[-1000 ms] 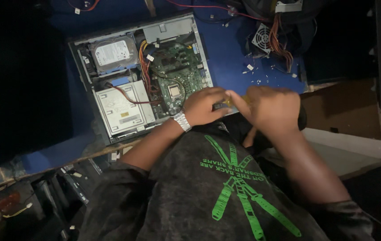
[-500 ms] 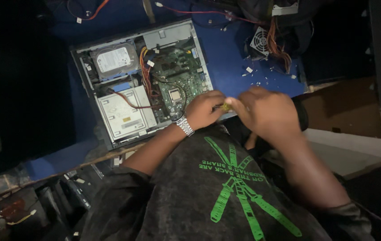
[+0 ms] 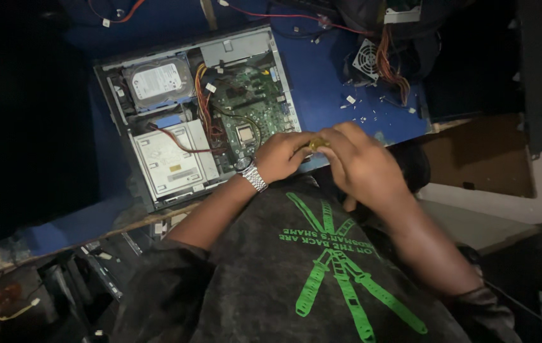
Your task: The person uses a yellow screwdriver to remove screws from a computer power supply, detaches it from the case, and then secures a drive into the chassis. The power supply is set aside on the table.
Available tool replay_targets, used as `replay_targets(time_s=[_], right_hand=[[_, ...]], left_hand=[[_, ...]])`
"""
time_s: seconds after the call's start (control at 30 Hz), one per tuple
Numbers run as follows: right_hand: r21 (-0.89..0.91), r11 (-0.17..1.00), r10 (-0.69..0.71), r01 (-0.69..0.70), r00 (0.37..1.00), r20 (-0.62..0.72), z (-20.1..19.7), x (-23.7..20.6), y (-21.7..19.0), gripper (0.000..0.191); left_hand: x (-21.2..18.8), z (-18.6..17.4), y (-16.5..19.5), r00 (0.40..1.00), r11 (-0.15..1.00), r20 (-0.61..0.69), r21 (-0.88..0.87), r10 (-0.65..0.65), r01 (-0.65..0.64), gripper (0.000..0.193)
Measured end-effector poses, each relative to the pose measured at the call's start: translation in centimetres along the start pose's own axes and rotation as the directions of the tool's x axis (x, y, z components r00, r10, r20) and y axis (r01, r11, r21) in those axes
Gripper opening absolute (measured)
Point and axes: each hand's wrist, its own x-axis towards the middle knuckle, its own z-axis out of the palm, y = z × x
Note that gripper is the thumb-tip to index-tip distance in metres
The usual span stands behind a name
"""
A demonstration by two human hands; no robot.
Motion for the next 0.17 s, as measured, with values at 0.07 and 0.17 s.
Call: replay_targets(time_s=[0.07, 0.17], right_hand=[[0.046, 0.998, -0.033, 0.034, 0.999, -0.035, 0.9, 0.0, 0.6, 0.030], [0.110, 0.990, -0.080, 0.087, 0.995, -0.064, 1.9, -0.2, 1.5, 0.030]], left_hand=[[-0.4, 0.3, -0.5, 1.000, 0.999, -0.024, 0.030, -0.018, 0.018, 0.030], [-0.9, 0.2, -1.6, 1.000, 1.000, 0.000, 0.016, -0.015, 0.015, 0.023]])
